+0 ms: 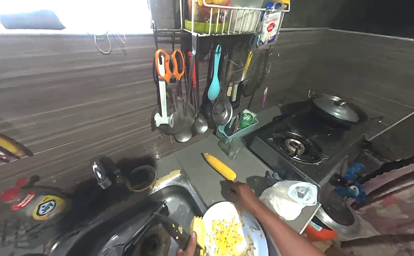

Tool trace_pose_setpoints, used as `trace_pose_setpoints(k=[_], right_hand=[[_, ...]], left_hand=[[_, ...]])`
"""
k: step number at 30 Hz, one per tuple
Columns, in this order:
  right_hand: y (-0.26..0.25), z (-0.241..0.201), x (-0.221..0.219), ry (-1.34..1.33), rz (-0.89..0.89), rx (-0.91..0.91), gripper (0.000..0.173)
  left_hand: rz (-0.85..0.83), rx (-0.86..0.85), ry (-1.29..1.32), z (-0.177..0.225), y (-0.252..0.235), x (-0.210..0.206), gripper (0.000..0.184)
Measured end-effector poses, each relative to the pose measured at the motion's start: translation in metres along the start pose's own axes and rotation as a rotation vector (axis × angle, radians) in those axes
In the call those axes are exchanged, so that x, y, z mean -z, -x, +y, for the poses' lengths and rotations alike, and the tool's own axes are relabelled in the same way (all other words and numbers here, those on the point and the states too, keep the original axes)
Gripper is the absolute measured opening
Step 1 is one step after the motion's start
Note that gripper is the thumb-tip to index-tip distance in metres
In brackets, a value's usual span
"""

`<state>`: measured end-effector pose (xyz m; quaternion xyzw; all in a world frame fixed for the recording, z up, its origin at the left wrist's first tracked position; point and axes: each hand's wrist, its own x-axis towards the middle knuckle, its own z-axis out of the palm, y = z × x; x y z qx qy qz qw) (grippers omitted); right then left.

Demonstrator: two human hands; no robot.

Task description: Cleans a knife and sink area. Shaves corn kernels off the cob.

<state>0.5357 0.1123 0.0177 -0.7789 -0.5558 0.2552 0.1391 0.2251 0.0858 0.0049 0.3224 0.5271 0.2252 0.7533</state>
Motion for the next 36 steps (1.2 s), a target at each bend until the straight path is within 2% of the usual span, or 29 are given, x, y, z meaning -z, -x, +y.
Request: trace_pose_setpoints(k=[3,5,9,13,14,18,20,23,28,33,36], right_hand=[[0.043,-0.014,0.001,-0.049,-0.027,-0.003,0.023],[0.073,-0.022,-0.004,-0.067,-0.082,-0.030,0.027],[0.136,-0.040,-0.030,-0.292,-0.058,-0.101,0.046],[0.178,-0.049,-0.055,-0.453,-0.195,-0.191,0.076],[0.183,-0.046,-0.060,-0.445,-0.206,-0.195,0.078],[0.195,-0.037,-0.070,-0.452,-0.067,-0.257,0.056],[0.201,-0.035,-0.068,-0.474,-0.013,-0.288,0.049],[0.211,-0.033,-0.063,-0.573,0.015,-0.275,0.042],[0.229,-0.040,-0.063,-0.540,0.025,-0.135,0.051],[0.249,-0.046,-0.068,-0.454,0.039,-0.003,0.051],[0.253,-0.046,-0.070,-0.433,0.071,0.032,0.051]], left_hand=[[-0.038,0.025,0.065,-0.008,-0.005,-0.002,0.051],[-0.084,0.025,0.079,-0.009,-0.008,-0.008,0.052],[-0.108,0.004,0.049,-0.010,-0.013,-0.030,0.052],[-0.090,0.009,-0.003,-0.011,-0.015,-0.056,0.055],[-0.096,0.003,-0.018,-0.013,-0.016,-0.061,0.056],[-0.205,-0.040,-0.041,-0.016,-0.016,-0.067,0.065],[-0.296,-0.045,0.036,-0.015,-0.015,-0.064,0.069],[-0.411,0.000,0.177,-0.009,-0.017,-0.059,0.084],[-0.187,-0.009,0.146,0.001,-0.022,-0.066,0.045],[-0.229,-0.085,0.128,0.010,-0.039,-0.068,0.047],[-0.163,-0.129,0.055,0.017,-0.052,-0.076,0.046]])
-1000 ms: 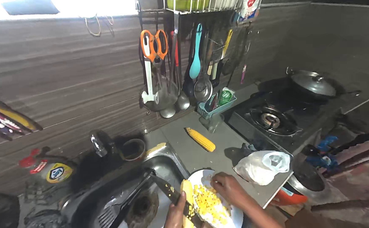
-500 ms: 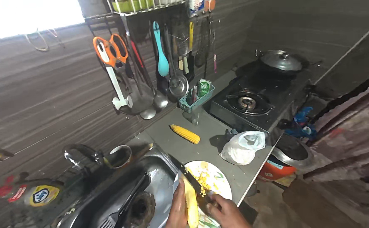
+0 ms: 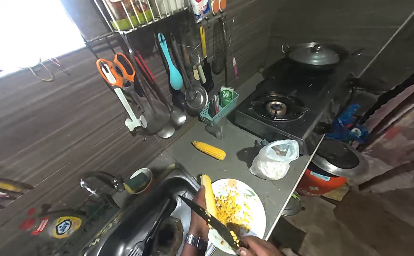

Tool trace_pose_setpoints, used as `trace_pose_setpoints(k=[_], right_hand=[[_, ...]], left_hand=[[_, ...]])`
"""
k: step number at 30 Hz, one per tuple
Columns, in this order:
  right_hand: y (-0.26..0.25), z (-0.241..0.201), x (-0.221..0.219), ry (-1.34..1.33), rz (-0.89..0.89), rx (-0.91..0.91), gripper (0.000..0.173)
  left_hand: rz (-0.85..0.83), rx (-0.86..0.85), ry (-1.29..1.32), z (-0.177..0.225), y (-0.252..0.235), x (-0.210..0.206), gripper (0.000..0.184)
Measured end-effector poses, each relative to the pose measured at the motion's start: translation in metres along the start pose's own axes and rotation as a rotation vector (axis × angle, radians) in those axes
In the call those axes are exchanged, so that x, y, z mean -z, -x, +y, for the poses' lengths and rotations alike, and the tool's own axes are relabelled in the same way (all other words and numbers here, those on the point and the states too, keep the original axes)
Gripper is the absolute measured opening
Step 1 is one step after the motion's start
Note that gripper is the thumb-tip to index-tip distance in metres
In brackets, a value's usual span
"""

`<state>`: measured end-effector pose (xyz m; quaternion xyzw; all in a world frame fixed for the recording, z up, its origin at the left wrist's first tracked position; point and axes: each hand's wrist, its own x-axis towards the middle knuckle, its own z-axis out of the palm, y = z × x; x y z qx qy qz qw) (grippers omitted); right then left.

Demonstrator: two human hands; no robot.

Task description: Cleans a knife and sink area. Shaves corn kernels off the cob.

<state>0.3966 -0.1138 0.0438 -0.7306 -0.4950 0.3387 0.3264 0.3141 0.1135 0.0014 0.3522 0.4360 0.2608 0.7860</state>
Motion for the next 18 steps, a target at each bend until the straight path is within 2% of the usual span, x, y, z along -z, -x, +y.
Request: trace_pose_setpoints(k=[11,18], right_hand=[[0.006,0.008,-0.003,0.079,0.010,-0.012,0.054],[-0.016,0.024,-0.018,0.112,0.076,0.028,0.058]], left_hand=[[0.057,0.036,-0.001,0.006,-0.003,-0.014,0.042],[0.043,-0.096,0.009,-0.002,0.018,-0.018,0.036]])
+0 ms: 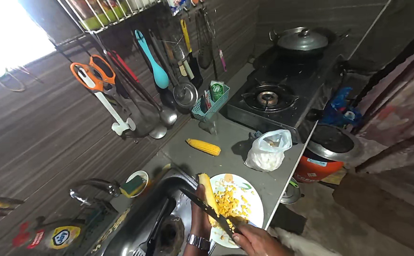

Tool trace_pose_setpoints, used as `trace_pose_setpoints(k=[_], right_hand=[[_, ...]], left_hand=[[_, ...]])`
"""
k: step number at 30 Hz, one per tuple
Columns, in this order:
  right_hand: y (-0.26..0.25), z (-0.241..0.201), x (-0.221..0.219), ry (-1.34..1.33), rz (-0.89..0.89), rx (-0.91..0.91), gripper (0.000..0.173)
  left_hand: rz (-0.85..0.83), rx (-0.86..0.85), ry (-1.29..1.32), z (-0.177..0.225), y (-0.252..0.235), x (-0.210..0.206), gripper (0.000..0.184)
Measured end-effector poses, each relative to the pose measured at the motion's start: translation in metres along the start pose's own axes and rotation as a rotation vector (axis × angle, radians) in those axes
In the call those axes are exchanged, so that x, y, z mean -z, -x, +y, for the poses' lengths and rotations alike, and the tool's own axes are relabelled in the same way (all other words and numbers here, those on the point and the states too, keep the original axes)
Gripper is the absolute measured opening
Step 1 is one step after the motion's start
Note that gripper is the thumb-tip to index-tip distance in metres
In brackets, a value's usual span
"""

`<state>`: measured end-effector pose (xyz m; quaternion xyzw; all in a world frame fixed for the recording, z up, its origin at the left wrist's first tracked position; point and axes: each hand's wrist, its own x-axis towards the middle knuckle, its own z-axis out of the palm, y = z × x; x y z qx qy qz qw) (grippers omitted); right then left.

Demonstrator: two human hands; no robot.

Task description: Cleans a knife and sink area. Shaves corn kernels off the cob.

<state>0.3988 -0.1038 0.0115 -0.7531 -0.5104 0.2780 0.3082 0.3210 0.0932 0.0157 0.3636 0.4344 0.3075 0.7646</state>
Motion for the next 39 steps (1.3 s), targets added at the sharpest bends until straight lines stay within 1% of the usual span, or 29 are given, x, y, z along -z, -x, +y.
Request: trace_pose_setpoints(k=[5,9,11,16,21,24,27,30,34,37,39], right_hand=[[-0.019,0.002,-0.002,-0.034,-0.110,-0.003,0.064],[-0.014,-0.002,-0.002,-0.037,-0.085,-0.005,0.062],[-0.014,-0.001,-0.001,-0.024,-0.109,-0.037,0.063],[-0.036,0.002,-0.003,-0.010,-0.171,-0.093,0.070],[-0.026,-0.005,-0.002,-0.011,-0.182,-0.111,0.067],[-0.029,-0.004,-0.004,-0.017,-0.203,-0.138,0.067],[-0.040,-0.007,-0.004,-0.017,-0.212,-0.166,0.070],[-0.042,-0.008,0.001,-0.036,-0.239,-0.178,0.070],[-0.033,-0.002,-0.001,-0.026,-0.226,-0.164,0.070],[-0.039,0.002,-0.002,-0.017,-0.253,-0.173,0.072],[-0.047,0.003,-0.004,-0.020,-0.247,-0.186,0.073]], left_hand=[[0.024,-0.021,0.010,-0.004,-0.003,0.006,0.035],[0.029,-0.043,0.018,0.002,-0.014,0.013,0.036],[0.038,-0.039,0.015,0.003,-0.015,0.013,0.036],[0.081,0.016,-0.066,0.001,0.000,0.004,0.035],[0.092,-0.032,-0.008,0.000,-0.012,0.017,0.033],[0.107,-0.030,-0.073,-0.001,-0.007,0.018,0.034],[0.147,0.022,-0.146,-0.004,0.004,0.009,0.033],[0.169,0.034,-0.166,-0.002,0.003,0.007,0.033],[0.172,-0.001,-0.113,0.001,-0.001,0.010,0.032],[0.161,-0.004,-0.104,-0.005,0.002,0.011,0.033],[0.126,0.006,-0.108,-0.008,0.008,0.010,0.036]])
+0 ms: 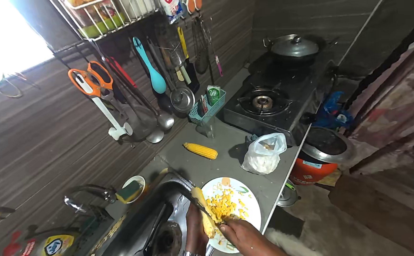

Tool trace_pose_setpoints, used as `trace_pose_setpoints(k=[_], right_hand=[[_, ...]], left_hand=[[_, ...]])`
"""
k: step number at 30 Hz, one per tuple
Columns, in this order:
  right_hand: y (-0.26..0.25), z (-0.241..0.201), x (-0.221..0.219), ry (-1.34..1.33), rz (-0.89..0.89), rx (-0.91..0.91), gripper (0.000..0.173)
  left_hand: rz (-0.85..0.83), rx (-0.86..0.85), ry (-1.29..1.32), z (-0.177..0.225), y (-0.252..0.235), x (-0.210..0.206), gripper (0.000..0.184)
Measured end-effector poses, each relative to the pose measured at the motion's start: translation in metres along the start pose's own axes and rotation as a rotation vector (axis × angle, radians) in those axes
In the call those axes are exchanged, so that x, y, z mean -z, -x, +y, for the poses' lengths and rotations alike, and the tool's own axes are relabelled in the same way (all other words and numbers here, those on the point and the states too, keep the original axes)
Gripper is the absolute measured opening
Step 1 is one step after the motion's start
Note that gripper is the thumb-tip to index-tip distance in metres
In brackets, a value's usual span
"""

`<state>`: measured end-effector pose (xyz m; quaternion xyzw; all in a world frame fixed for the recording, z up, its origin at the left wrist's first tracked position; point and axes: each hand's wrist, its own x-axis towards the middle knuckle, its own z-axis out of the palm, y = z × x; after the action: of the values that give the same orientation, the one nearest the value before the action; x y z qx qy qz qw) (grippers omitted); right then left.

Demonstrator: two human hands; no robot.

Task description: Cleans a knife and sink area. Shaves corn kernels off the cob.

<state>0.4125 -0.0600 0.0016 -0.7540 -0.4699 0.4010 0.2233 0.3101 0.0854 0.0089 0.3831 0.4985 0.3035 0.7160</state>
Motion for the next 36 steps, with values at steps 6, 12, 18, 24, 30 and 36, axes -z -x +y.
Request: trace_pose_setpoints(k=[6,12,18,24,30,36], right_hand=[[0.002,-0.001,-0.003,-0.038,0.046,0.030,0.071],[0.007,0.006,-0.003,-0.032,0.017,0.006,0.071],[0.005,-0.005,0.002,-0.004,0.020,-0.035,0.072],[0.012,0.003,-0.004,0.017,0.038,-0.041,0.074],[-0.003,0.002,0.002,-0.011,0.025,-0.014,0.072],[0.014,0.006,-0.005,-0.001,0.031,-0.027,0.072]], left_hand=[[0.024,-0.002,-0.090,0.005,0.004,-0.001,0.036],[-0.053,0.032,-0.047,-0.003,0.006,0.004,0.043],[-0.020,0.034,-0.155,-0.003,0.016,0.000,0.037],[-0.049,0.043,-0.135,-0.006,0.018,0.004,0.040],[-0.051,0.103,-0.140,-0.014,0.027,0.004,0.040],[-0.056,0.055,-0.199,-0.002,0.029,0.014,0.041]])
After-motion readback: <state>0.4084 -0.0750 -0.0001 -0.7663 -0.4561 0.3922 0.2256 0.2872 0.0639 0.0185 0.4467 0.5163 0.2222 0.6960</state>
